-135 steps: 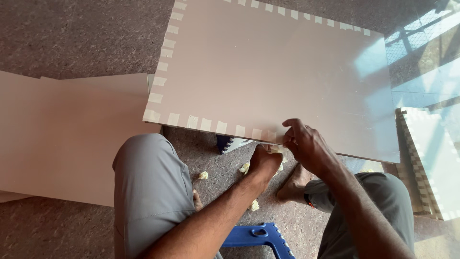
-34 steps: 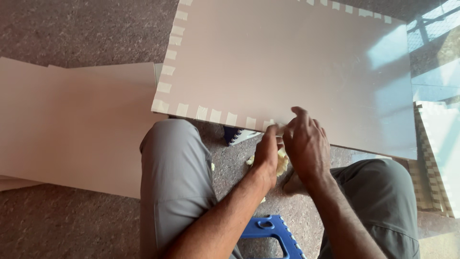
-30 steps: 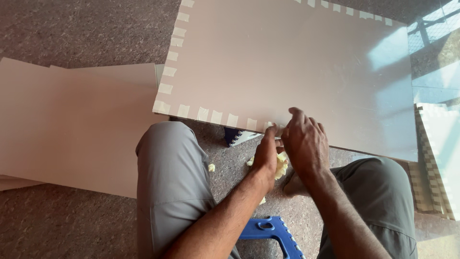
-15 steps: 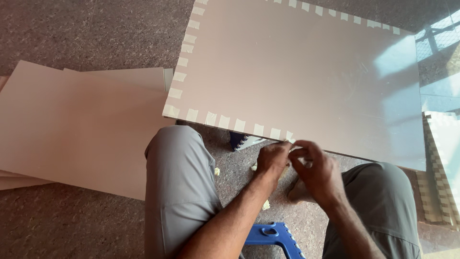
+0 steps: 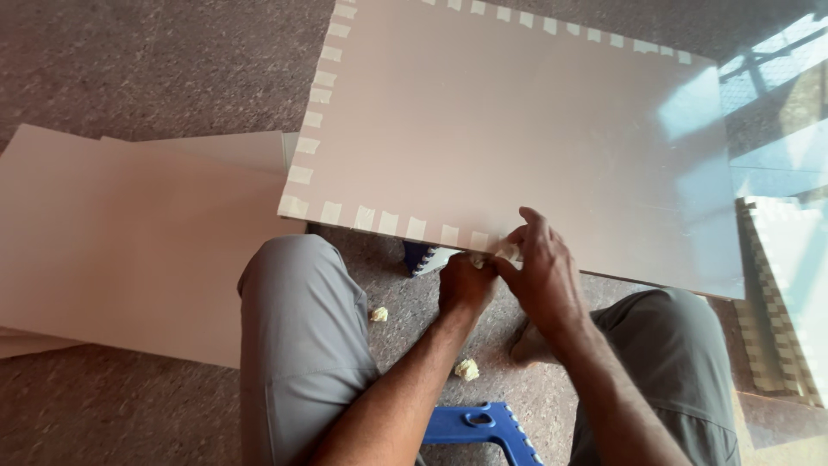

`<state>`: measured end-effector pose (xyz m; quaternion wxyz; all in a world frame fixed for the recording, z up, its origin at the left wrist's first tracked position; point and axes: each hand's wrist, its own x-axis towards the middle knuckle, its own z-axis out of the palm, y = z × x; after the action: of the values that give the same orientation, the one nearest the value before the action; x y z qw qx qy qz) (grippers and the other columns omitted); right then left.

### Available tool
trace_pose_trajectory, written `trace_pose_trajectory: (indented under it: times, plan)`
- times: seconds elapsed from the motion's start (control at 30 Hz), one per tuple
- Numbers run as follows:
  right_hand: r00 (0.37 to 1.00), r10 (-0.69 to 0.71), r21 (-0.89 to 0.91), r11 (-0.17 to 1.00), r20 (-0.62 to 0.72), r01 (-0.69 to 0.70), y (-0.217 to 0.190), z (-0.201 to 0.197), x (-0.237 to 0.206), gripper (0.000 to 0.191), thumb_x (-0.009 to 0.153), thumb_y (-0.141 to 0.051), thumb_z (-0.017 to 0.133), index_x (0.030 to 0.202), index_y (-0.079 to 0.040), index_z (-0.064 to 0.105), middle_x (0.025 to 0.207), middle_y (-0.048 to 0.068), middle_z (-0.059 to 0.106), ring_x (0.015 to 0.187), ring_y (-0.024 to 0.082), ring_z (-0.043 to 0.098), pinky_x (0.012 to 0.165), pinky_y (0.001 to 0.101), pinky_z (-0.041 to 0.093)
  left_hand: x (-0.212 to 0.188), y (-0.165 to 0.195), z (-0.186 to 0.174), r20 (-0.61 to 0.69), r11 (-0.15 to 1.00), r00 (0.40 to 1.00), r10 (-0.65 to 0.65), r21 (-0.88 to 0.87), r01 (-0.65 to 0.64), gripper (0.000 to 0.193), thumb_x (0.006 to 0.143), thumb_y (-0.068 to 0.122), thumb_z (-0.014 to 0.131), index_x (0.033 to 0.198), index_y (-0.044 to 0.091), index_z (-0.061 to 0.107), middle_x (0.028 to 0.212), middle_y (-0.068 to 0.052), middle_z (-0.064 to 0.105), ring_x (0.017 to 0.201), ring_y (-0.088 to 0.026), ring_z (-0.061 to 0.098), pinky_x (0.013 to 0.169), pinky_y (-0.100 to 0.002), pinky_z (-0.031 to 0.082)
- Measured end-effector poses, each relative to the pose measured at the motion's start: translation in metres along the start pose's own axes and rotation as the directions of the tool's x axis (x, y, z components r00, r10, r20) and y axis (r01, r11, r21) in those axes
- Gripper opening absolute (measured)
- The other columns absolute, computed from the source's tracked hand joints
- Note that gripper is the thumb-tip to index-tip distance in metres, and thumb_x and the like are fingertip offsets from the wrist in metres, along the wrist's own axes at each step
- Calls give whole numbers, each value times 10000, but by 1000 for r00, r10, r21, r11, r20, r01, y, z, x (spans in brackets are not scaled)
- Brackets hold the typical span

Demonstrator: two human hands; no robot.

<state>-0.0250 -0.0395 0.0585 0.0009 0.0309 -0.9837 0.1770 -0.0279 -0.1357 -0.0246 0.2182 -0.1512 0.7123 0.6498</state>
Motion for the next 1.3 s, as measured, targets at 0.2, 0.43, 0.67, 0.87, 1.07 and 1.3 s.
trace_pose_trajectory:
  times: [0.2,0.43,0.67,0.87,1.07,1.3]
  plan:
    - [995,71,55,996,-62,-68,7,18,14,640,862,-104,801,1379,105,489,1068,209,751,925,296,771,762,401,667,8,-3,9,-88,995,991,-102,-28,100,334,968,268,637,1164,2,686,1048,-180,754,863,-228,748,728,-378,613]
    - [997,60,217,973,58,-71,19,5,23,552,838,-52,808,1310,75,549,912,149,808,850,235,805,742,344,647,15,-21,0,-163,984,971,-172,-80,161,321,918,138,562,1211,18,614,1064,-198,722,877,-275,753,724,-402,627]
    - [969,-67,150,983,-237,105,17,29,7,717,779,-146,894,1316,75,472,989,211,731,913,300,744,733,390,635,-32,-7,12,132,866,956,-262,-405,293,484,935,6,470,1400,142,479,1136,-135,633,835,-238,677,650,-368,588]
    - [988,25,80,997,-150,-13,14,34,11,691,862,-108,798,1408,92,425,1107,241,708,976,320,730,764,395,651,-51,10,-20,234,831,953,-192,-478,285,425,948,-49,413,1331,80,548,1093,-58,618,776,-157,643,588,-297,607]
    - [983,26,92,996,-184,-9,8,32,4,577,892,-53,767,1358,111,468,1070,249,728,957,321,741,748,389,651,-32,14,-22,143,863,981,-129,-472,182,236,1011,128,475,1135,23,646,943,-104,605,726,-159,596,551,-308,611]
    - [998,14,174,985,-57,-4,14,11,11,637,860,-105,790,1369,60,445,951,205,777,842,300,781,717,400,644,-9,-7,1,222,738,961,-168,-618,271,286,1030,230,536,1118,-23,638,942,-96,677,732,-180,699,587,-321,639]
